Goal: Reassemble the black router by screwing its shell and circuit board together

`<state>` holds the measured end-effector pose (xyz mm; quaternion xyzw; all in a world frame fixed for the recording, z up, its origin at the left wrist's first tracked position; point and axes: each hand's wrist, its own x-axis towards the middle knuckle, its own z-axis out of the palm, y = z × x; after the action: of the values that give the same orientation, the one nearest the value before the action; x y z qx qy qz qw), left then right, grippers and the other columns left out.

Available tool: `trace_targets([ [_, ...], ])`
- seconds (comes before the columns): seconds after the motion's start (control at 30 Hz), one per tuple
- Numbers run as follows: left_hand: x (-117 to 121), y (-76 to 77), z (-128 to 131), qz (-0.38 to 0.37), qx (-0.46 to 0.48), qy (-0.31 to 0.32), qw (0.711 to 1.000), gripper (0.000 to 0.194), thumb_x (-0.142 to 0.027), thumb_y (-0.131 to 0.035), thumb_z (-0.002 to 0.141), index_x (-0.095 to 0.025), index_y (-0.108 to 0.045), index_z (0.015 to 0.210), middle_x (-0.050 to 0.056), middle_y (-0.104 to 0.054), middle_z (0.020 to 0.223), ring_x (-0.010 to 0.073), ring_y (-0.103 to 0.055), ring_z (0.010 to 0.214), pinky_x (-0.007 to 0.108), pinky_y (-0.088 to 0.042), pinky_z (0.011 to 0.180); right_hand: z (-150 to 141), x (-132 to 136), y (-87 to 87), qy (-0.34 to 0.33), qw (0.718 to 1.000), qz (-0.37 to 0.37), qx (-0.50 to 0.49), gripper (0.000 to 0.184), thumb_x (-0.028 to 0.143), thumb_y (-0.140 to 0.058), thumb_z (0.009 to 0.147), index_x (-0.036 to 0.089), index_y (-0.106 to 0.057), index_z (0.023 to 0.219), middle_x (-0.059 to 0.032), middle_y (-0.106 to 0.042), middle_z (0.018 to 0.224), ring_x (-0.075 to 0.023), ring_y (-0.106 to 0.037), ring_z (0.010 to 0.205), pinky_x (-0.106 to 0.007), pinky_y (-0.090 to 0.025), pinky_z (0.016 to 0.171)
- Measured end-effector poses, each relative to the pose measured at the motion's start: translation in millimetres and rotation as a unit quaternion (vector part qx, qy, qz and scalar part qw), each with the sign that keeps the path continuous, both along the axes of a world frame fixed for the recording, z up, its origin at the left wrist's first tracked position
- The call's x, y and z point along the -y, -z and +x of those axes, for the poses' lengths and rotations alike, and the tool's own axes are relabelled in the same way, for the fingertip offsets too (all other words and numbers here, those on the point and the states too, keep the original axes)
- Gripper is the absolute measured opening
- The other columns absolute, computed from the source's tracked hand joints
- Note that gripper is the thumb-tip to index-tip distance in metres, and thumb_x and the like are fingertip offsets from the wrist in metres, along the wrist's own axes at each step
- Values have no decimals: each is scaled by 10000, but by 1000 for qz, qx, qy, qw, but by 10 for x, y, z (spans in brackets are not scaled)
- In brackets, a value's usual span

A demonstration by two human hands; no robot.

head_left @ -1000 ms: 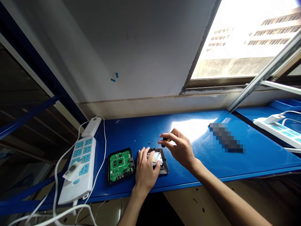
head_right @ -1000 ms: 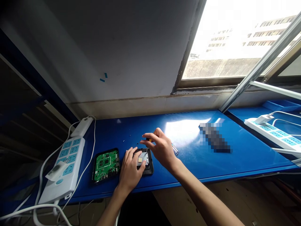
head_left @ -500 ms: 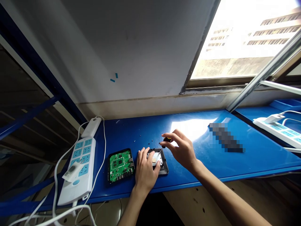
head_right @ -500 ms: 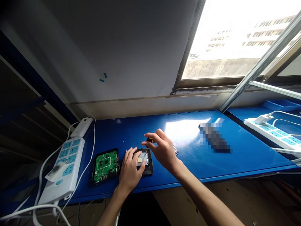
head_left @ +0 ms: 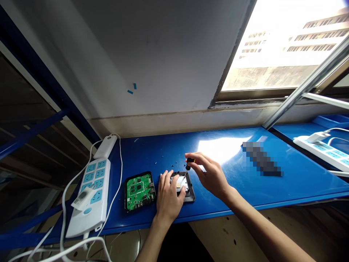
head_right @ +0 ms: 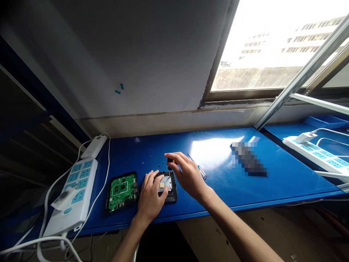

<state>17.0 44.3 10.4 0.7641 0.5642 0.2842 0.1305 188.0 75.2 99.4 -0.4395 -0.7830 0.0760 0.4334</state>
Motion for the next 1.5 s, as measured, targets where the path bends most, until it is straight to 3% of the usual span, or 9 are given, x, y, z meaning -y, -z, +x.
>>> trace_targets([
  [0.27, -7, 13, -8, -4, -2, 3, 1000, 374, -326, -518, 945, -185, -600, 1282, 138, -532, 1440, 336, -403, 1412, 602, -343, 1166, 54, -70, 16, 65, 998, 22, 0, 194, 303, -618, 964, 200, -625, 1128, -46, -678, 917, -139, -674, 662, -278, -583, 645],
  [0.6, 7, 8, 1, 4, -6, 3, 1000, 358, -300, -527, 936, -175, -598, 1264, 143, -544, 1420, 337, -420, 1398, 598, -350, 1161, 54, -29, -44, -63, 996, -57, 17, 267, 228, -511, 1009, 290, -583, 1259, -52, -711, 1144, -169, -698, 871, -321, -595, 786],
  [0.97, -1, 36, -4, 0, -7, 4, 1000, 371, -307, -519, 943, -177, -591, 1283, 143, -536, 1430, 336, -408, 1406, 608, -330, 1170, 44, 2, 59, -12, 997, -63, -30, 208, 228, -562, 982, 267, -604, 1182, -47, -720, 1075, -169, -697, 825, -321, -602, 743],
  [1.3, 2, 29, -2, -2, -2, 2, 1000, 368, -305, -522, 936, -172, -598, 1271, 143, -541, 1426, 335, -411, 1404, 602, -329, 1172, 10, 47, 14, -43, 997, -71, -12, 217, 203, -550, 989, 279, -601, 1186, -28, -721, 1105, -152, -714, 870, -291, -607, 782],
  [1.5, 1, 35, -5, -6, -1, 3, 1000, 373, -315, -509, 942, -181, -594, 1279, 134, -534, 1437, 330, -404, 1411, 595, -321, 1179, -6, 37, 39, -6, 997, -72, -36, 189, 220, -571, 981, 264, -613, 1159, -39, -723, 1085, -157, -719, 833, -297, -622, 734],
])
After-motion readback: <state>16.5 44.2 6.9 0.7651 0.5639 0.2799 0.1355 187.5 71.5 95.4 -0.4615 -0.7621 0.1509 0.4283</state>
